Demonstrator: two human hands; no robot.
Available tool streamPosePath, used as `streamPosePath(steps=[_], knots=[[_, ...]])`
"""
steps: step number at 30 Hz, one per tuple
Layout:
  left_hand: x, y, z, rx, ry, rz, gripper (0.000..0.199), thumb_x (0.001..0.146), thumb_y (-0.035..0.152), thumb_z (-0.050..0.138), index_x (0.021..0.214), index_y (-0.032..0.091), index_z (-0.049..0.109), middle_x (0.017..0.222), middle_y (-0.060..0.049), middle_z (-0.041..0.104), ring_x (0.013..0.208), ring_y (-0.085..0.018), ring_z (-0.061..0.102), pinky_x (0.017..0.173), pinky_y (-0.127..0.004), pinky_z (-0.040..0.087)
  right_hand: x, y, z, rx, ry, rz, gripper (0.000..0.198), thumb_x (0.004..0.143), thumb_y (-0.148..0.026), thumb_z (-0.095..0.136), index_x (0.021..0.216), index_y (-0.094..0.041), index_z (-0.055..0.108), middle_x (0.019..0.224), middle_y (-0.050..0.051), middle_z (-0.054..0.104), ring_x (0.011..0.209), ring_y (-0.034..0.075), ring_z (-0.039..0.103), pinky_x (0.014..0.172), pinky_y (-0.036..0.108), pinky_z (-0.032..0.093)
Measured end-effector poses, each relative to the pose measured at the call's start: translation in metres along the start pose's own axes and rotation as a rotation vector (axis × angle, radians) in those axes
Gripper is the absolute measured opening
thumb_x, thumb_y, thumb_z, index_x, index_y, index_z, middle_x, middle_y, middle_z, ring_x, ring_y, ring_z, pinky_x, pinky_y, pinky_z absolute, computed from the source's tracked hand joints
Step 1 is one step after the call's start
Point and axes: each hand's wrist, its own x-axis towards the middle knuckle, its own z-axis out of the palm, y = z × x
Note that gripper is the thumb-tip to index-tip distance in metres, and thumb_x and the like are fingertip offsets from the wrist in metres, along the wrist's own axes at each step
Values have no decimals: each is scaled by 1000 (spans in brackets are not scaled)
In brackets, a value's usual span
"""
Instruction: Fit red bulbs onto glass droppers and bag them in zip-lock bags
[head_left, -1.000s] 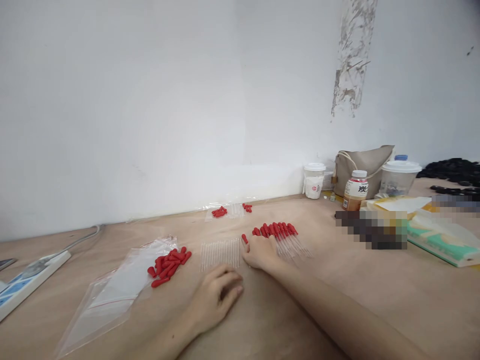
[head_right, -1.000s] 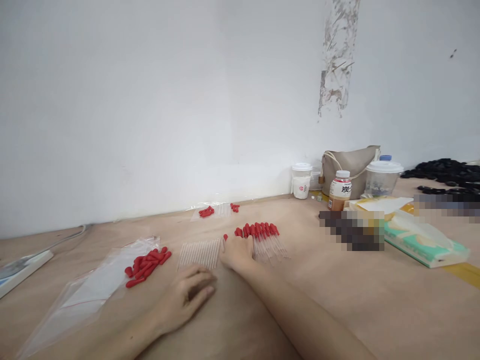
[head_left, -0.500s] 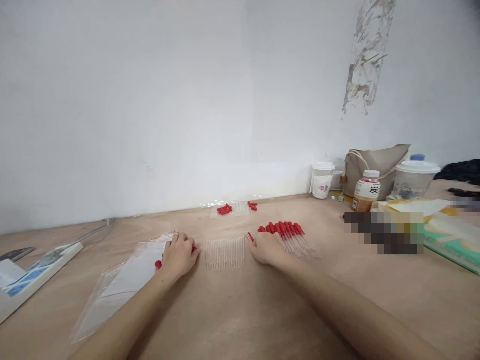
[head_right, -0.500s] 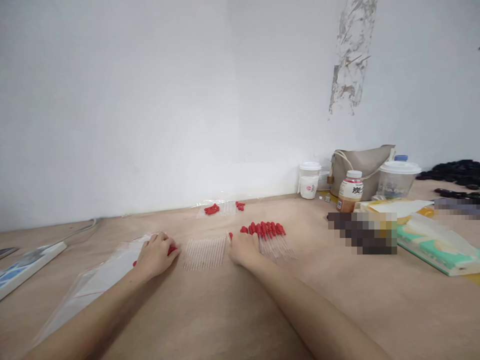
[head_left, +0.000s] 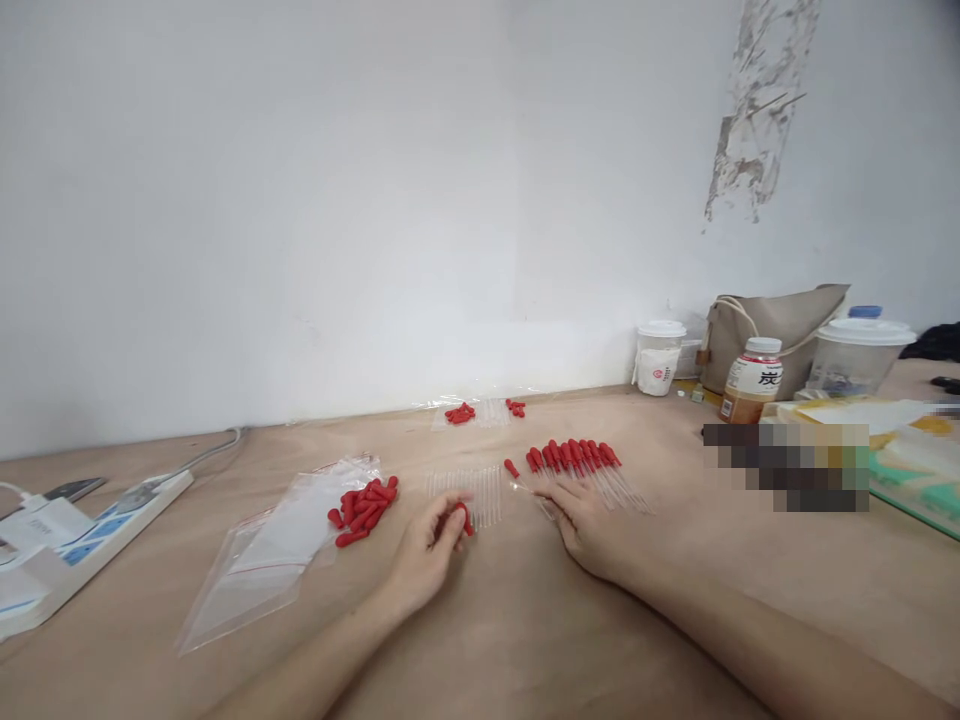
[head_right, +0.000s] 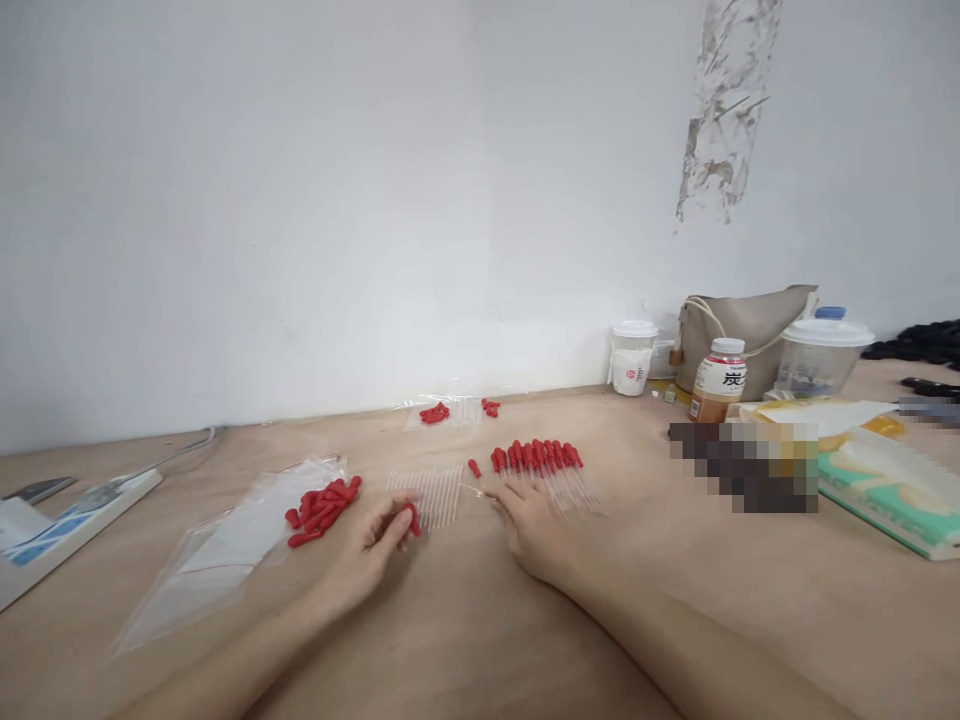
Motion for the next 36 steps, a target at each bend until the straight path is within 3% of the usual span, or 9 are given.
streamPosePath(steps=[4, 9, 14, 19, 36], knots=[[-7, -1, 19, -208, -68, -111, 19, 76, 32, 55, 83, 15, 53, 77, -3, 59, 70, -14, 55, 65, -25, 42, -4, -10, 1, 42, -15, 9, 21, 87, -18, 32, 92, -21, 53, 86, 4, 59, 78, 16, 52, 73, 30, 37], [-9, -10, 24, -263, -55, -55, 19, 74, 28, 60, 78, 16, 45, 72, 1, 55, 66, -11, 54, 58, -21, 41, -6, -19, 3, 120, -23, 56, 20, 88, -23, 33, 83, -20, 52, 79, 2, 57, 74, 14, 52, 70, 27, 38], [-9, -8, 21, -52, -20, 52, 23, 82, 26, 50, 103, 18, 52, 89, -4, 55, 80, -16, 56, 72, -29, 44, -7, -21, 6, 161, -34, 27, 21, 88, -25, 33, 81, -20, 52, 76, 2, 57, 73, 14, 52, 69, 27, 38], [-8, -2, 16, 157, -10, 166, 20, 85, 27, 45, 86, 19, 62, 89, -5, 56, 85, -18, 53, 77, -30, 41, -7, -22, 7, 157, -53, 23, 21, 88, -23, 33, 83, -20, 53, 78, 1, 58, 75, 13, 51, 71, 28, 37], [-13, 6, 15, 167, -159, 169, 22, 84, 28, 45, 80, 18, 64, 75, -3, 61, 72, -17, 55, 65, -24, 41, -3, -15, -7, 47, -191, -130, 27, 89, -22, 33, 87, -23, 59, 78, -1, 62, 68, 11, 52, 74, 31, 26]])
